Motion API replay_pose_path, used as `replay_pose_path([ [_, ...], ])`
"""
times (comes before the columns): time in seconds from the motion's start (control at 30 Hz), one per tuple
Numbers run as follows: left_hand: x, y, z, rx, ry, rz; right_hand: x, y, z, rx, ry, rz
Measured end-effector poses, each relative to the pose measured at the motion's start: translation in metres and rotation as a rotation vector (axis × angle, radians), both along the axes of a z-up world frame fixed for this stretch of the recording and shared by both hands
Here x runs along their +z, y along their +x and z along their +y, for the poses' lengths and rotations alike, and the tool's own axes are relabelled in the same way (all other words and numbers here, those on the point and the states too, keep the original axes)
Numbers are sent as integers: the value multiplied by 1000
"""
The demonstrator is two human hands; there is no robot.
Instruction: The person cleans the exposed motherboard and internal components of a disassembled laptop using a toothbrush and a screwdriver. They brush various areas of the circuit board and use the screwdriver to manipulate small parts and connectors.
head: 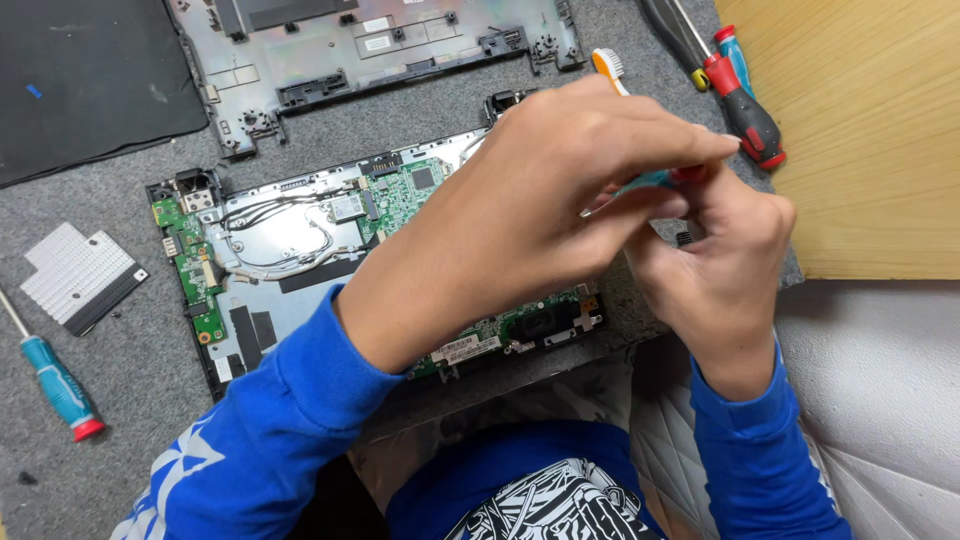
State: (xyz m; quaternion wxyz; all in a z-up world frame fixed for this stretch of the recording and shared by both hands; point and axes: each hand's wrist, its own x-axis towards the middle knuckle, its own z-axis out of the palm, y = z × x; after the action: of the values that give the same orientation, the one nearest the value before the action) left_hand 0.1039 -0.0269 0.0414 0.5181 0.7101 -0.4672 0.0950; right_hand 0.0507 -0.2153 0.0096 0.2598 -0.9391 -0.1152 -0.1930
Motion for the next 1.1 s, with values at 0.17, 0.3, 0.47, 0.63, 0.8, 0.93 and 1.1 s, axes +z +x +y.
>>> replay_pose_path([
  [0.17, 1, -11, 0, 91, -6, 23, -2, 5, 3, 36, 147, 57],
  [0.3, -5, -11, -7, 160, -3, -31, 11, 0, 16, 109, 352, 116],
  [0.47, -5, -20, -13, 274, -64, 38, 16, 8, 4, 235, 269, 204],
  [0.63, -10, -18, -21, 466, -56, 42, 16, 14, 5, 319, 257, 198],
  [0.8, -13, -16, -22, 463, -111, 89, -9, 14, 1, 155, 500, 139],
  [0.93, -7, -13, -5, 313, -94, 122, 11, 13, 5, 281, 432, 197],
  [1.1, -11, -11, -5, 218, -29, 65, 10, 11, -3, 191, 123, 168],
])
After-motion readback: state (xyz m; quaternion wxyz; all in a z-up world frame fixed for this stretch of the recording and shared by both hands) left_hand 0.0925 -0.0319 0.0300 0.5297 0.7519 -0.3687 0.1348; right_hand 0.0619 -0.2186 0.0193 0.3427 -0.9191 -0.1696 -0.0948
